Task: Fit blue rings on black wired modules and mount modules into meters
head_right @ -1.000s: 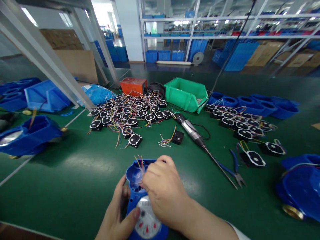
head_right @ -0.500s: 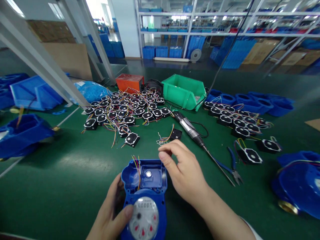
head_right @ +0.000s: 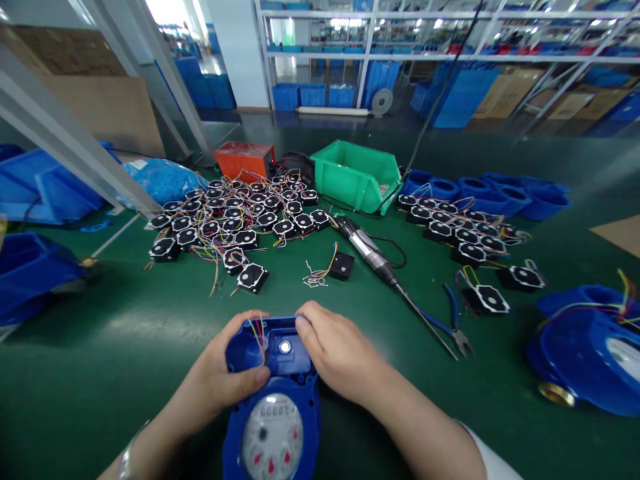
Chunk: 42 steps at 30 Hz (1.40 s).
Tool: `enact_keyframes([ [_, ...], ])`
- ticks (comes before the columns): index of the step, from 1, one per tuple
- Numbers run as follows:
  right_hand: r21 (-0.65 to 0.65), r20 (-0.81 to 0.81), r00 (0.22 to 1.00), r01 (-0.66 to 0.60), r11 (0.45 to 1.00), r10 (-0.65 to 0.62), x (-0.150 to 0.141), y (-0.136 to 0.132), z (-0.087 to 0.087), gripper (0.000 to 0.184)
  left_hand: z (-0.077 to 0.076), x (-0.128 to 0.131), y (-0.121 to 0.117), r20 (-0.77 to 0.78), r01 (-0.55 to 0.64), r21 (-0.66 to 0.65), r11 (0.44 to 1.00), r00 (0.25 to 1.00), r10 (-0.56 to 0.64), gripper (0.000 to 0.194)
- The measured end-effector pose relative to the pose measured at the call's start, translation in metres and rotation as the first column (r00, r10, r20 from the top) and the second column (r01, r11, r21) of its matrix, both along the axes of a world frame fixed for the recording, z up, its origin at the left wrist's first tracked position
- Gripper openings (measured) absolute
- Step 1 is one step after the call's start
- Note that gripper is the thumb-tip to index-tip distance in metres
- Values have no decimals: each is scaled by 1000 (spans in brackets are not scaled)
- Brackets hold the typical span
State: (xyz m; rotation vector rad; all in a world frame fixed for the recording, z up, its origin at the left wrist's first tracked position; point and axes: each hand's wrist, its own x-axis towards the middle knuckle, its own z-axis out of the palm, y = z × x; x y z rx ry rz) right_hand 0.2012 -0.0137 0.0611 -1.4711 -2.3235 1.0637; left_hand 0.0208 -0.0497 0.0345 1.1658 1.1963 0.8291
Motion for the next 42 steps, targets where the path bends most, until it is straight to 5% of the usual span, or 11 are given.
enact_keyframes([
  [4, 26, -73, 996, 48, 999, -46, -2, -4, -5, 32, -5, -2, -2, 1, -14, 38, 999, 1000, 14, 60],
  [11, 203, -50, 971, 240, 949, -235, 28, -16, -4, 35, 3, -7, 7, -268, 79, 118, 990, 962, -45, 53],
  [14, 287, 71, 872, 447, 847, -484, 77, -10, -4, 29, 11, -6, 13, -353, 158, 222, 962, 933, -72, 46],
  [17, 363, 368, 659, 548, 754, -656, 131, -3, -8, 24, 15, -4, 19, -387, 241, 297, 924, 915, -115, 39],
  [23, 172, 619, 620, 493, 853, -483, 173, -19, -22, 33, 12, -5, 20, -251, 280, 382, 881, 949, -193, 10],
  [27, 138, 680, 552, 549, 824, -482, 182, -35, -31, 27, 4, -7, 15, -115, 150, 462, 874, 987, -109, 11],
  [33, 265, 671, 491, 540, 799, -555, 185, -27, -47, 74, -5, -2, 8, -74, -9, 457, 889, 996, 48, 12],
  [42, 235, 629, 456, 661, 713, -630, 177, -17, -41, 66, -5, -2, 11, 7, -14, 363, 932, 1000, 12, 9],
])
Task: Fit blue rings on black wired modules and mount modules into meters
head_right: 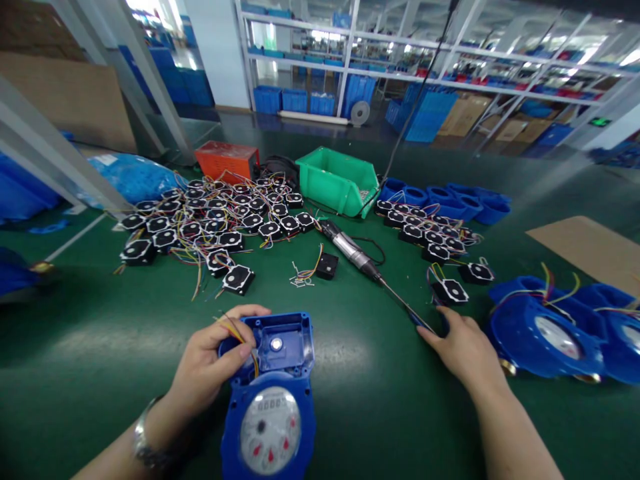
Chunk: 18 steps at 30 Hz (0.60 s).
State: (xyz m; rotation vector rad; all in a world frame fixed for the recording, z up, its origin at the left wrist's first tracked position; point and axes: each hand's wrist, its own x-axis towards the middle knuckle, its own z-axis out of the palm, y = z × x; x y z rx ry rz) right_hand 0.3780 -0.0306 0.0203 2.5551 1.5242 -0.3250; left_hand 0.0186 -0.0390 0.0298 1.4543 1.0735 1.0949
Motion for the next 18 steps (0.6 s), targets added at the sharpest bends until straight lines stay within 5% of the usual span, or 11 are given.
enact_keyframes([
  [10, -84, -144, 969, -215, 973, 202, 23, -64, -17, 35, -1, 0, 0, 13, 6, -18, 1000, 1000, -6, 8],
  [15, 53, -20, 967, -251, 967, 252, 0, -83, -24, 75, -2, 1, -2, 22, 0, -20, 1000, 1000, 0, 9],
  [18, 91, 60, 958, -284, 955, 279, -21, -73, -23, 80, -3, 0, -2, 38, -11, 9, 1000, 999, 11, 9],
])
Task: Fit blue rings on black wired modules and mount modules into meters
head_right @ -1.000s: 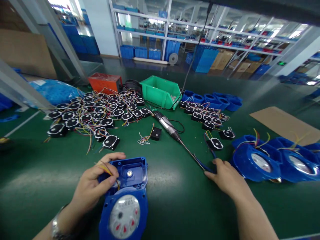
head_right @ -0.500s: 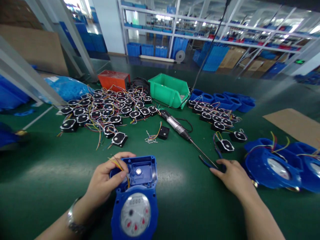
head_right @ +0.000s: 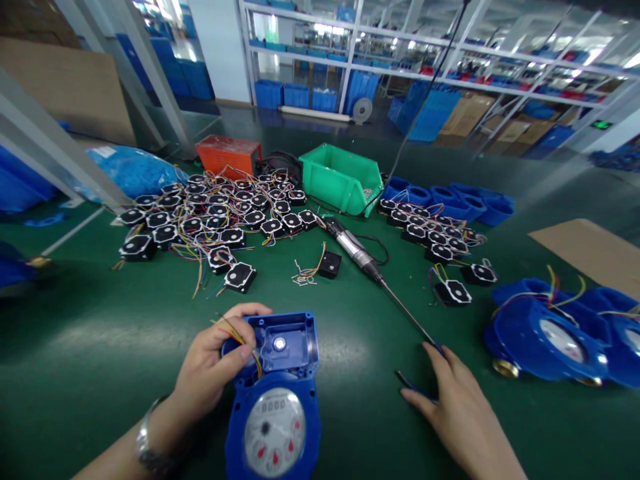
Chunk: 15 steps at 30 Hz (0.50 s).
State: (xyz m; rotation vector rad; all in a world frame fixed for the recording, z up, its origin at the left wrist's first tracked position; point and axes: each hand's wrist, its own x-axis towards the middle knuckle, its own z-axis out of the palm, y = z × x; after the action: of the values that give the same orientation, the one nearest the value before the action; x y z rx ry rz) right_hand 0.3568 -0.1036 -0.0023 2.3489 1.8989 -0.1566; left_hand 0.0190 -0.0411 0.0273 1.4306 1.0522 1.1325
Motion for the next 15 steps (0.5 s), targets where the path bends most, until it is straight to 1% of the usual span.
enact_keyframes([
  [3, -5, 2, 1000, -11, 1000, 11, -17, 11, 9, 72, 0, 0, 0, 2, 6, 26, 1000, 1000, -6, 9],
  [7, -45, -84, 996, -2, 999, -2, -33, 17, 22, 68, -2, -1, 0, 12, 21, 32, 999, 1000, -21, 9],
  [10, -82, -216, 976, -10, 997, -7, -39, 18, 31, 72, -4, -1, 1, 27, 34, 27, 999, 999, -35, 8],
  [12, -147, -338, 941, -19, 989, -32, -37, 18, 37, 75, -5, -2, 1, 29, 42, 31, 999, 999, -43, 8],
  [15, -244, -470, 881, -77, 967, -48, -30, 18, 41, 70, -5, -3, 1, 34, 51, 40, 998, 998, -52, 7],
])
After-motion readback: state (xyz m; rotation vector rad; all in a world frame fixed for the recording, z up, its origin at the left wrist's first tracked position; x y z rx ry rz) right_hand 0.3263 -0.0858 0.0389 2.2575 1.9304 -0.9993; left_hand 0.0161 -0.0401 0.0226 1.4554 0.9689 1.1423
